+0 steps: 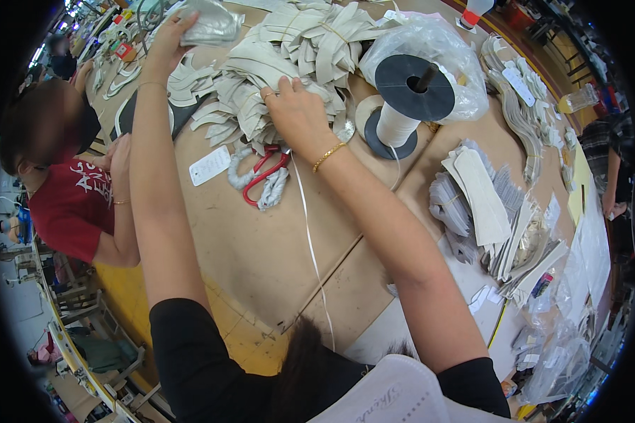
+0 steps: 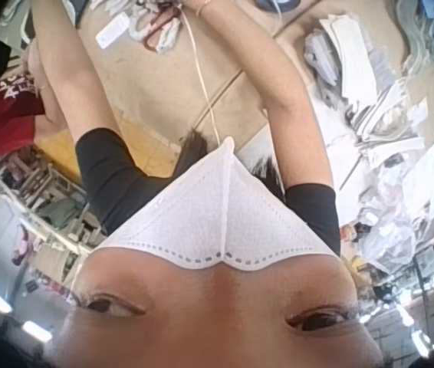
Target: The person hand-sews small white fabric pieces using a needle and thread. They repeatedly pull thread through the fabric, tie off stitches, and place finished pieces into a pile on the table.
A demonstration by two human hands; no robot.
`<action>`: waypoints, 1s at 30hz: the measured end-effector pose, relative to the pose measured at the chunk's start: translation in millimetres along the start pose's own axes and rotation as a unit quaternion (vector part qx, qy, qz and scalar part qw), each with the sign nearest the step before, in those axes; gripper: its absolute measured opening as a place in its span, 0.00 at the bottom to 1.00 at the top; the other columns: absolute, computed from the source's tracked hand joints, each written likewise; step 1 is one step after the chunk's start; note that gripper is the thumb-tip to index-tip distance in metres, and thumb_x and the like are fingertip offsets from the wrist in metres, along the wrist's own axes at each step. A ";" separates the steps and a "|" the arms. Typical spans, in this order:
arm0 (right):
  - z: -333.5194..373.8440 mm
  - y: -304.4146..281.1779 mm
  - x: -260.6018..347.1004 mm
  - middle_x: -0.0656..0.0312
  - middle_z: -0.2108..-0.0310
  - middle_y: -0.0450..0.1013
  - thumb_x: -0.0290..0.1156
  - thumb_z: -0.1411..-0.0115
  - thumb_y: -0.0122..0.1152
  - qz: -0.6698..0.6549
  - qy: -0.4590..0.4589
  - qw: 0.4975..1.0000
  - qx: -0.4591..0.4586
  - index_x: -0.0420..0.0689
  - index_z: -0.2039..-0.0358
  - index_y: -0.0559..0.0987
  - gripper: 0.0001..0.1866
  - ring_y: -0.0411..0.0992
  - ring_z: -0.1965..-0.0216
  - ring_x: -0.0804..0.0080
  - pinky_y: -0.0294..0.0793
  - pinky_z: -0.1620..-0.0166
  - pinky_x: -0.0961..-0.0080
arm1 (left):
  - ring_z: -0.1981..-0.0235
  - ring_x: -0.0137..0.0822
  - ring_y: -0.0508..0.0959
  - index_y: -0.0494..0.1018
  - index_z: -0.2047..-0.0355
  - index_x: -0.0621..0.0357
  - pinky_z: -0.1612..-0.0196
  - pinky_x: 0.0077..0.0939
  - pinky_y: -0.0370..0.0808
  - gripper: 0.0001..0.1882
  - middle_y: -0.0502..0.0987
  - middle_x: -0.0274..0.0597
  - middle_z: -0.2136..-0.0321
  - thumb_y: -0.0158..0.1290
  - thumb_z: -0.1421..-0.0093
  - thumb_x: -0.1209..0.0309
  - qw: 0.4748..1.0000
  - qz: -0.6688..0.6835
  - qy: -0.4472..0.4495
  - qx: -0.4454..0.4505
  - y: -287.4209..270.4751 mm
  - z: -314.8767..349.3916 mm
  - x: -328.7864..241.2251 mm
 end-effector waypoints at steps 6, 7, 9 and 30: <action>2.4 7.8 -1.5 0.51 0.55 0.73 0.28 0.40 0.57 -0.006 0.005 1.000 0.012 0.48 0.51 0.79 0.16 0.76 0.48 0.48 0.83 0.61 0.62 | 0.56 0.34 0.83 0.76 0.49 0.62 0.53 0.30 0.82 0.15 0.80 0.44 0.54 0.57 0.33 0.68 0.984 0.134 0.064 0.099 21.1 1.0 -82.4; 2.1 5.5 -1.4 0.50 0.56 0.73 0.28 0.40 0.57 -0.006 0.005 1.000 -0.002 0.48 0.51 0.79 0.16 0.76 0.48 0.48 0.82 0.62 0.62 | 0.59 0.32 0.83 0.74 0.49 0.63 0.56 0.29 0.83 0.15 0.81 0.41 0.55 0.57 0.33 0.69 0.982 0.123 0.087 0.111 32.3 10.0 -101.9; 0.7 7.8 -3.4 0.52 0.55 0.74 0.29 0.39 0.56 -0.010 0.019 1.000 0.010 0.49 0.52 0.79 0.14 0.76 0.47 0.50 0.82 0.60 0.60 | 0.58 0.33 0.83 0.72 0.46 0.62 0.56 0.31 0.83 0.17 0.81 0.41 0.54 0.57 0.33 0.69 0.987 0.103 0.116 0.051 41.3 42.2 -128.1; 343.0 -499.7 -81.0 0.62 0.64 0.76 0.37 0.33 0.60 -0.817 0.020 0.513 -0.260 0.43 0.59 0.77 0.11 0.76 0.68 0.76 0.60 0.85 0.85 | 0.64 0.24 0.80 0.77 0.50 0.62 0.61 0.17 0.76 0.18 0.83 0.40 0.60 0.65 0.41 0.74 0.949 -0.147 0.228 -0.161 193.5 427.5 -176.1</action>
Point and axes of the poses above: each hand's wrist, its own z-axis away from the middle knuckle, its own y-axis out of the palm, x = y × z, the point moved 10 cm from there along -z, towards the middle knuckle
